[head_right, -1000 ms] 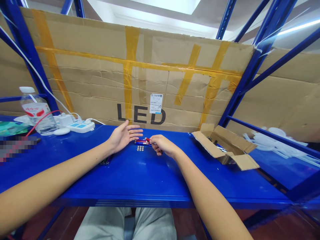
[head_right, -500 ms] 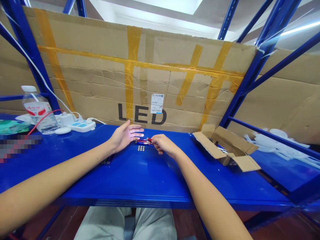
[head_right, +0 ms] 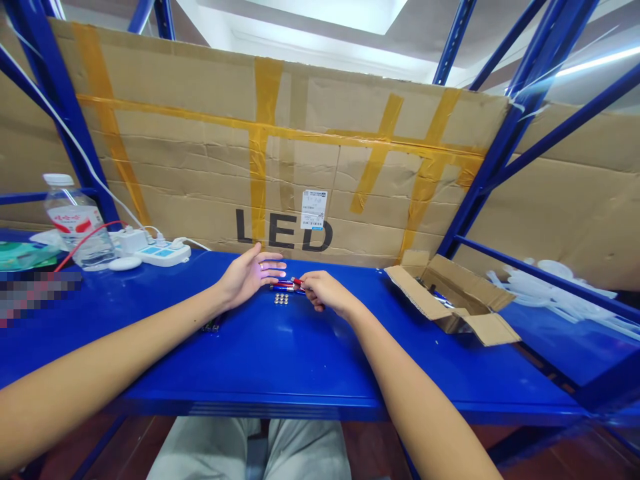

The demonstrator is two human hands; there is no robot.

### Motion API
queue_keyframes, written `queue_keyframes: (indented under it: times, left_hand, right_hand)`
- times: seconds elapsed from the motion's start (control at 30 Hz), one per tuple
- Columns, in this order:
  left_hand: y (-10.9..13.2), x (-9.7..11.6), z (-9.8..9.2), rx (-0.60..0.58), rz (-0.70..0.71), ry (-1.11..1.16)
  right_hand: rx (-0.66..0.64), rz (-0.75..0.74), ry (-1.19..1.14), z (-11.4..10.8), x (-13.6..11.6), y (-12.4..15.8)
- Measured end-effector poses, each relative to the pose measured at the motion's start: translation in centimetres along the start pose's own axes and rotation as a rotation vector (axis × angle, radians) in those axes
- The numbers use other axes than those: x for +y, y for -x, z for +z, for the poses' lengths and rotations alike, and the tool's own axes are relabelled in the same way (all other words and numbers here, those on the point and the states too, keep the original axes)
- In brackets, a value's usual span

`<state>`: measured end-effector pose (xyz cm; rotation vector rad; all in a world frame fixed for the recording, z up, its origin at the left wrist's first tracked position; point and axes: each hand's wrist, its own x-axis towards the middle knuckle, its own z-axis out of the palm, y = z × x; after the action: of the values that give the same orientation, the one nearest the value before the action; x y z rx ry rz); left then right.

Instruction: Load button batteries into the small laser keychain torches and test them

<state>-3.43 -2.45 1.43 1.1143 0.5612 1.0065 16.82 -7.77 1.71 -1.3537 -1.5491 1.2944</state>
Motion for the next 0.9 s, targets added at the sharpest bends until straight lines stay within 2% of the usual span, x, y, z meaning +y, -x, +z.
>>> queue_keyframes:
  times: [0.9]
  left_hand:
    - [-0.09,-0.10,-0.05,0.023,0.021,0.022]
  right_hand:
    - [0.019,-0.030,0.037,0.15,-0.15,0.08]
